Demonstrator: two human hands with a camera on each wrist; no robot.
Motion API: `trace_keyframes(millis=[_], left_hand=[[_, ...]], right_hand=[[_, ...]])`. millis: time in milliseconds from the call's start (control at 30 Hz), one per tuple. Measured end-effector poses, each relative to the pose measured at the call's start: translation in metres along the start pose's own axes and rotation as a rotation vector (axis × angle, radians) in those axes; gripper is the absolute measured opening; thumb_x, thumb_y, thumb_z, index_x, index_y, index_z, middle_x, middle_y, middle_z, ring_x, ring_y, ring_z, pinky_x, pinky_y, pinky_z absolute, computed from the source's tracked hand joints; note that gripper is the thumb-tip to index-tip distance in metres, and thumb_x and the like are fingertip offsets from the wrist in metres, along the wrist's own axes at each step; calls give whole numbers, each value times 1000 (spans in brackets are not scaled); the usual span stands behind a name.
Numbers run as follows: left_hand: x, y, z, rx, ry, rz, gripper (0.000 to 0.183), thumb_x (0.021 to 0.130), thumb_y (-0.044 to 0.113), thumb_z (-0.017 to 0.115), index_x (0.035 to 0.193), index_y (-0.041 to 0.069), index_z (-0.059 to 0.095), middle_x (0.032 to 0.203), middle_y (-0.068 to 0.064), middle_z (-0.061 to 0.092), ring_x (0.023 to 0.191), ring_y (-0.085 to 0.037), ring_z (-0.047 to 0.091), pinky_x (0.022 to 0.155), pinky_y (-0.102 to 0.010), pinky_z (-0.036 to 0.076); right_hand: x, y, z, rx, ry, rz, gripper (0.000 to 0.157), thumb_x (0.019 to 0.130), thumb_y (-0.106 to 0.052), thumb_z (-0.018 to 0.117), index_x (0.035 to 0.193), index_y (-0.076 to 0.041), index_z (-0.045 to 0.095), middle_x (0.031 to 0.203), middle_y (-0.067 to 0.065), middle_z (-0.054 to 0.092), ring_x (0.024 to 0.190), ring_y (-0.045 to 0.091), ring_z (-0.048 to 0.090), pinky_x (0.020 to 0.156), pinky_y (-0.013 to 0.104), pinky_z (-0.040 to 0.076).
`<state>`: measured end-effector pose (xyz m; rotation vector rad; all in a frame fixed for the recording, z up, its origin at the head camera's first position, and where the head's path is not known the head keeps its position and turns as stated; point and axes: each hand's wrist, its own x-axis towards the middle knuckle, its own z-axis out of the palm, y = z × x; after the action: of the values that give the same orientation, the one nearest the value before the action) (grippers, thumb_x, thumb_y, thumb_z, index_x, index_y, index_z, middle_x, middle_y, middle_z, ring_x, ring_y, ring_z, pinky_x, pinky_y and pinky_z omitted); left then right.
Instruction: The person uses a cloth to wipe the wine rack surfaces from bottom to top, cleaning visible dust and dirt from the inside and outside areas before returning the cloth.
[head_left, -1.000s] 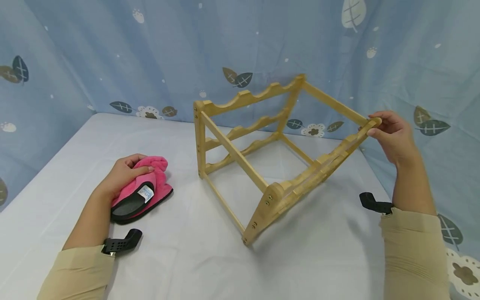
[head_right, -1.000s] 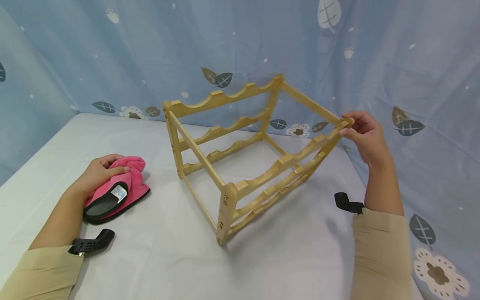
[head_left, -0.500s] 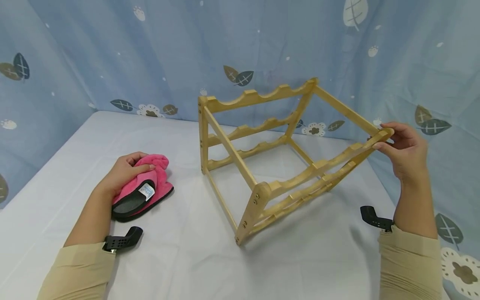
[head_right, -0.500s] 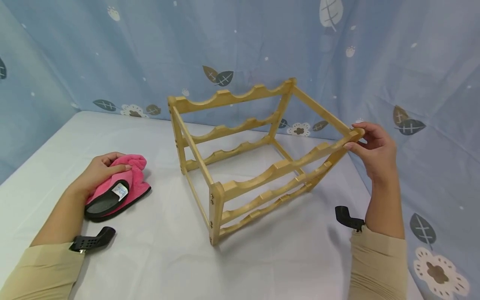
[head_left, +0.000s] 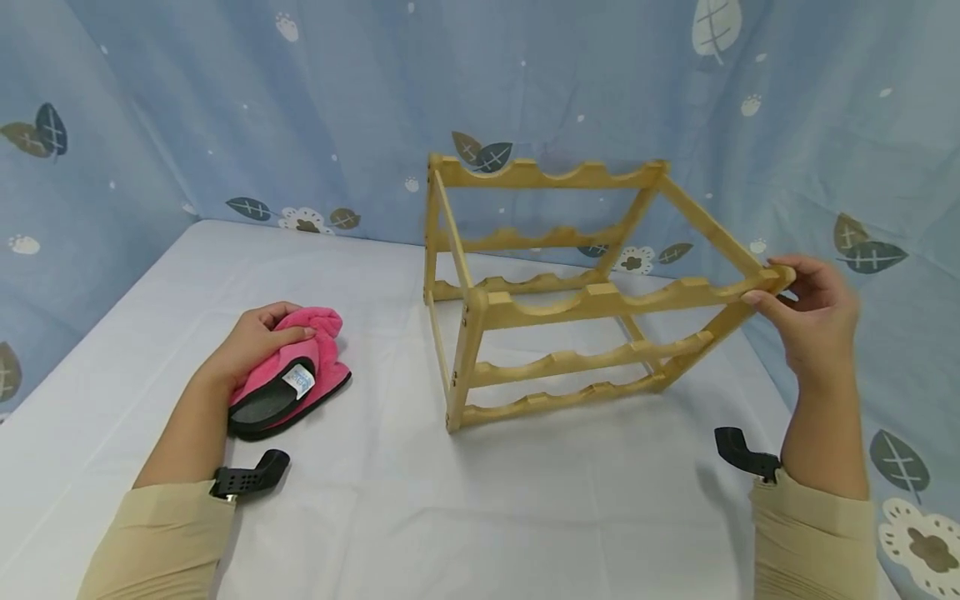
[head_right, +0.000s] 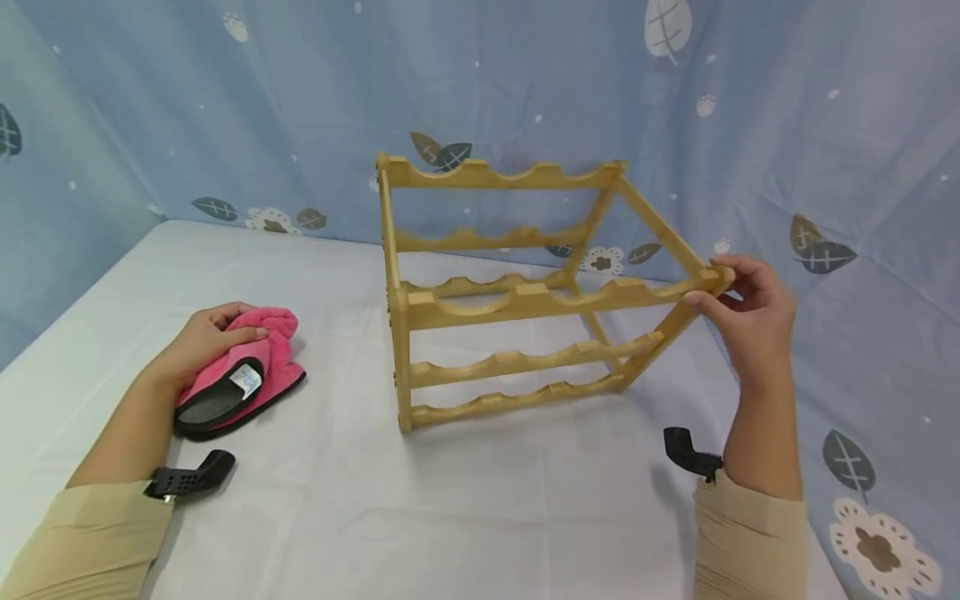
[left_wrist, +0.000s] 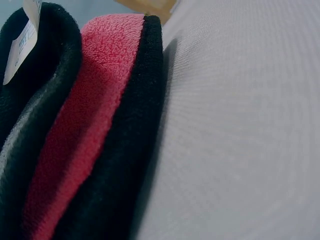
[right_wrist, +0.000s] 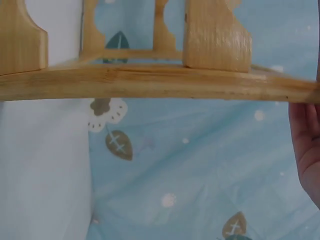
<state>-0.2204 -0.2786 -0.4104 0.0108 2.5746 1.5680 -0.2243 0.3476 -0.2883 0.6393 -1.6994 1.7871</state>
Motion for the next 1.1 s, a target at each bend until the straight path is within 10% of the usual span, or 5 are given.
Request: trace_keyframes(millis=[567,800,1100], left_hand=[[2,-2,3,20,28,-2,41,90,39,61,119,12,53,96,15,56,94,-10,47,71,-19,47],[1,0,2,31,37,2,45,90,39,61,122,9,52,97,14,56,93,-9,48,71,-18,48],[0,-3,2,49,68,14,46,90,38,61,124,9,52,95,21,56,93,-7,47,71,-16,46]], right_hand=[[-21,-18,46,-263,185,68,40,66,17,75,103,5,65,89,5,62,73,10,61,70,14,51],[-24,-20,70,-543,202,87,40,70,4,79,107,-2,64,91,-4,60,77,7,59,72,12,49],[-23,-10,87,-538,255,105,42,72,-5,81,111,-6,65,93,-5,59,79,10,57,72,15,48]])
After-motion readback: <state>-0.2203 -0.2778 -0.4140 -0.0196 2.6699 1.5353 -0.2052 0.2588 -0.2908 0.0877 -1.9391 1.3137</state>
